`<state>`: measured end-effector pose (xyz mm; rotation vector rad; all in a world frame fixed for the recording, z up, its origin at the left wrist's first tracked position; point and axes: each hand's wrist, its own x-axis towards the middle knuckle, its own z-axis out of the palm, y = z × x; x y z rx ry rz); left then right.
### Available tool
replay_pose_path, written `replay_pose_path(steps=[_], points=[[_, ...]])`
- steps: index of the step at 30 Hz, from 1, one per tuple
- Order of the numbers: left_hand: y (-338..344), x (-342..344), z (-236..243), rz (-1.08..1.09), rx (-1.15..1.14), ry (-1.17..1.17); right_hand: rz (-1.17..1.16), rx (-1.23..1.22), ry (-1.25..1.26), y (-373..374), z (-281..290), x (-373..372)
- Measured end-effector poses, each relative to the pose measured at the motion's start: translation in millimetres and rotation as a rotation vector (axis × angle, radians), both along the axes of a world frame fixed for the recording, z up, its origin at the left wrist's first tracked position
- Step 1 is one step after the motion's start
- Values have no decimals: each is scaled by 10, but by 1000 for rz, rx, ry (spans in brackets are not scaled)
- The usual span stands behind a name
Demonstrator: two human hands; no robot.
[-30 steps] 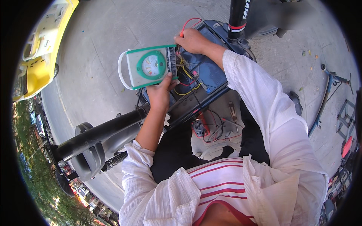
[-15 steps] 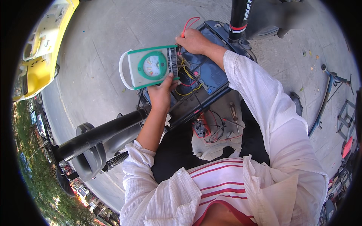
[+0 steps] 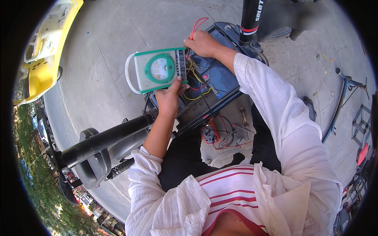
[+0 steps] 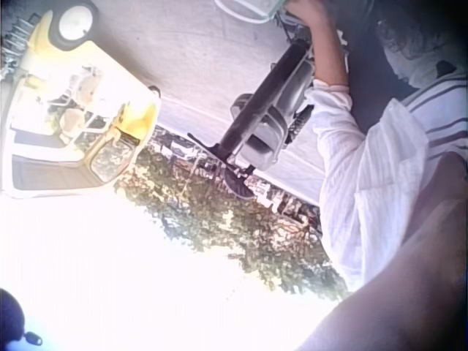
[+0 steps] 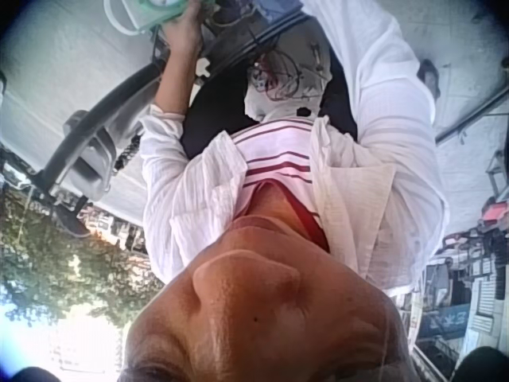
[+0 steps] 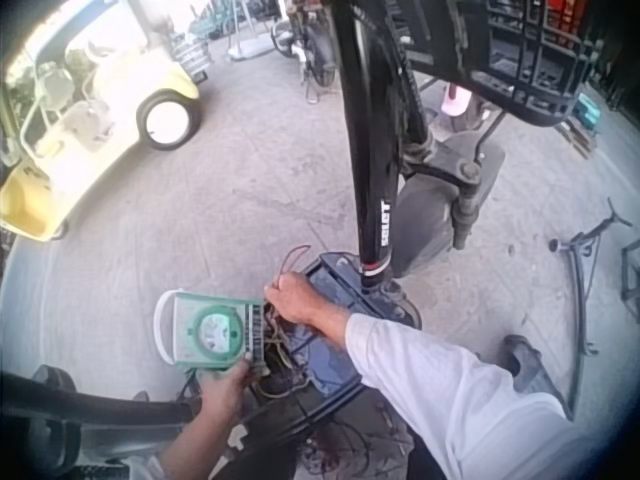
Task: The person tests an electric scooter battery using a battery tester and a multimeter. They connect the tester leads to the battery terminals, observe the gauge, and then place the cover back on the battery compartment.
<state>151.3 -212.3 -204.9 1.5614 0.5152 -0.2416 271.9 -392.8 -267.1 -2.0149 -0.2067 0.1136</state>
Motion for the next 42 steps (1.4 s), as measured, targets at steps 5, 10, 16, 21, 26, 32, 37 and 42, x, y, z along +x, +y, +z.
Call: replay_pose_path(steps=[5, 10, 16, 21, 26, 32, 37, 42], points=[[15, 2, -25, -3, -6, -3, 9, -6, 25, -3, 27, -8], [-32, -40, 52, -3, -25, -28, -92, 203, 36, -65, 38, -184], [68, -219, 356, -13, -142, 30, -168, 410, 76, -548, 275, -405], [-74, -542, 893, 13, -106, 195, -104, 492, 184, -646, 259, -804], [-280, -1157, 849, 187, -163, 274, -99, 517, 170, -758, 188, -1002], [-543, -1598, 352, 399, -299, 147, -3, 436, 57, -734, 171, -1049], [-697, -1558, 157, 424, -292, 70, -7, 435, 92, -771, 165, -1049], [-771, -1512, 105, 439, -302, 51, -3, 429, 110, -759, 170, -1059]])
